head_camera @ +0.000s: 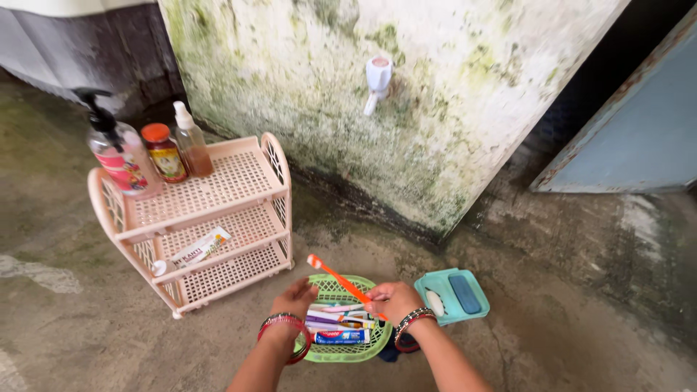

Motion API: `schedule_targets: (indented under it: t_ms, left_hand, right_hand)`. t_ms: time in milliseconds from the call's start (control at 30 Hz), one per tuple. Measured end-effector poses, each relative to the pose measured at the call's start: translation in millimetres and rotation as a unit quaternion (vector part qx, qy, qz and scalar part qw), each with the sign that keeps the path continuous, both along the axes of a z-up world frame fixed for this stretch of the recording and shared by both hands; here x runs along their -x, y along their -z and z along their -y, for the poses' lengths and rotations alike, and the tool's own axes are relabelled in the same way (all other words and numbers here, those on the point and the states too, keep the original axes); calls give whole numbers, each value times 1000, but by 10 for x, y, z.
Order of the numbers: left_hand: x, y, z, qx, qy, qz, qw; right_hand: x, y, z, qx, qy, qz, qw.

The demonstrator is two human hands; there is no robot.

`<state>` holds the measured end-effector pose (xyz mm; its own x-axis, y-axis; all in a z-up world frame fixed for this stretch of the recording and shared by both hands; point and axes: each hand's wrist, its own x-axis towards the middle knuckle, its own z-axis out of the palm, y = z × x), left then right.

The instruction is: The person rinses several personal care items under a wall tap, wipes them with a cloth, and places them on a two-tier plastic rack. Items handled include a pump bottle, a small jar, a spray bottle, a tube, and a toothbrush. The person also washes their hands during the process.

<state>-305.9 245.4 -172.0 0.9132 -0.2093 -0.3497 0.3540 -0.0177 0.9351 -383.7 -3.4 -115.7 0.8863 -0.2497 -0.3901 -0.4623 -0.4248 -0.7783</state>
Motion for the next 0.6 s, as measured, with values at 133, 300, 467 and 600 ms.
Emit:
schedule_targets:
  t_ms: [133, 300, 467, 600]
  left_hand:
    - [11, -809, 121, 192, -80, -83, 975]
    - [206, -1564, 180, 278, -103, -79, 952]
    - [292, -1820, 217, 317, 36, -26, 948]
    - [244, -1794, 119, 353, 83, -56, 930]
  right_hand:
    - [78, -321, -244, -5, -60, 111, 992]
    - [375, -1038, -638, 173, -66, 150, 971]
    - [596, -1719, -910, 179, -76, 149, 970]
    - [565, -1780, -846, 240, -41, 276, 930]
